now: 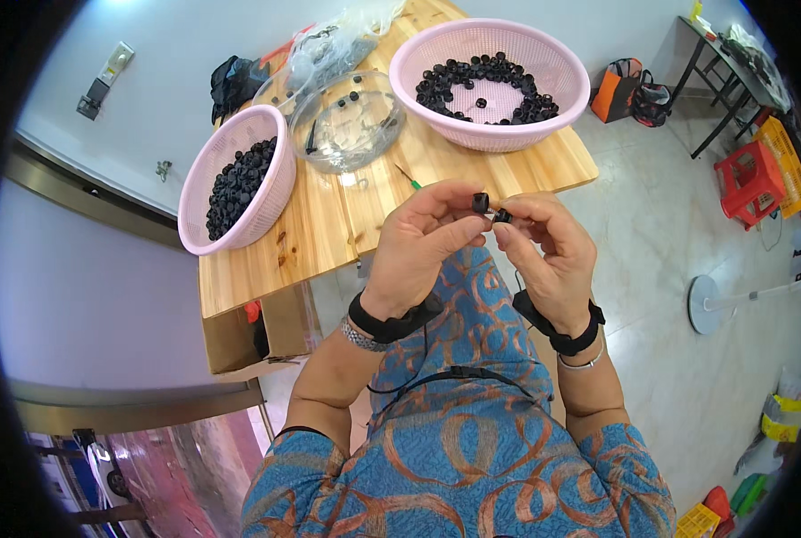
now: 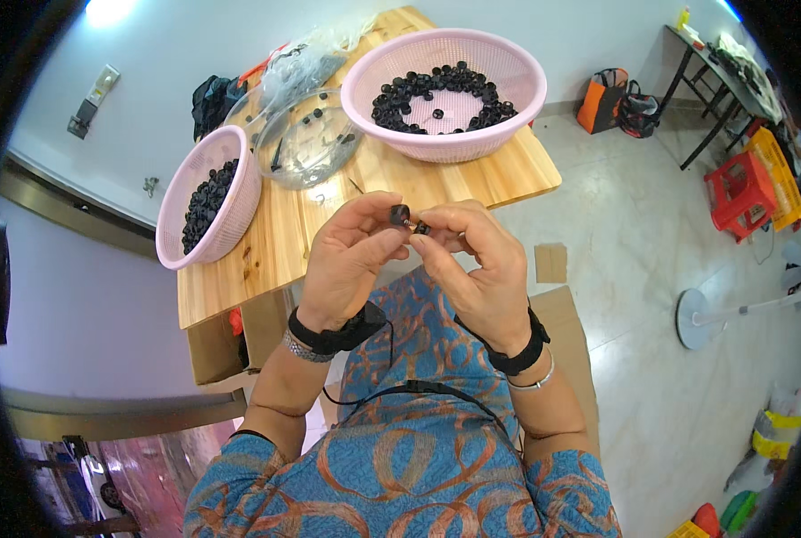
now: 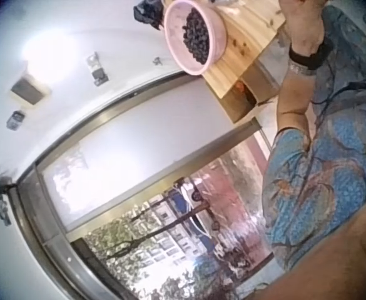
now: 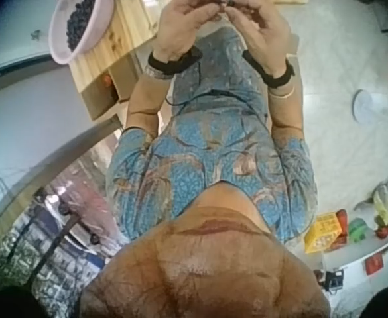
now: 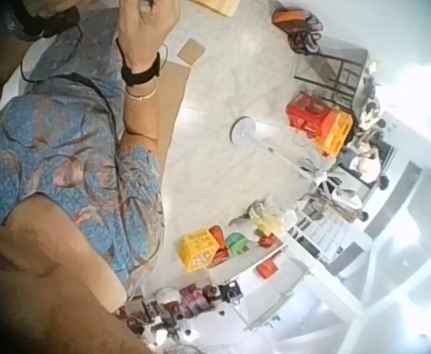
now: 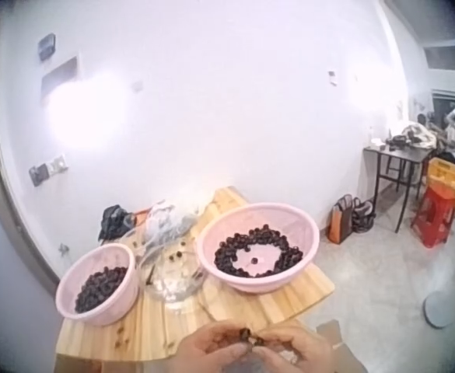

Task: Manually assemble small black plastic circular components at a table.

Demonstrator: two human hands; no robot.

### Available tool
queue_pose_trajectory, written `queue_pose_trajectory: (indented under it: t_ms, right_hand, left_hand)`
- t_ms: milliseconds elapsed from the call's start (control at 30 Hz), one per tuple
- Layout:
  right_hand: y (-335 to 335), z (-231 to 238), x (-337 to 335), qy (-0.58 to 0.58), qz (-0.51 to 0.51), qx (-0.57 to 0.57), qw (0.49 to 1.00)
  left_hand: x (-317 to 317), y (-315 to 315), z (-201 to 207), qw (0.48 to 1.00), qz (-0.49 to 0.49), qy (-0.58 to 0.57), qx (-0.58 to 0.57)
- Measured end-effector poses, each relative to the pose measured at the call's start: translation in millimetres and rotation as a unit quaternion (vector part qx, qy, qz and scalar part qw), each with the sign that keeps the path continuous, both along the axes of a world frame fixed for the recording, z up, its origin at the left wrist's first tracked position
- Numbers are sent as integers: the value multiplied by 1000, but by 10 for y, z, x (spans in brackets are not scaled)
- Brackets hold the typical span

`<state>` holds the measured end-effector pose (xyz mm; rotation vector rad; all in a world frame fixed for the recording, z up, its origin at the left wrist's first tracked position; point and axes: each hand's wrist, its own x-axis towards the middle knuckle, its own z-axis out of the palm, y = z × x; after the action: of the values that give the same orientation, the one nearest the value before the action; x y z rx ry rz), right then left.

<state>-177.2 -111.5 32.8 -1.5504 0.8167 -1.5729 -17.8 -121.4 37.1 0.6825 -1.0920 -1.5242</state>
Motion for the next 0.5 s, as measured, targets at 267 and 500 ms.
queue_pose_trajectory:
  t_ms: [267, 500]
  right_hand:
    - [32, 61, 50, 57, -37, -33, 997]
    - [58, 164, 75, 123, -88, -71, 986]
  left_hand:
    - [45, -23, -146, 984, -47, 153, 75]
    - [22, 12, -221, 973, -57, 190, 114]
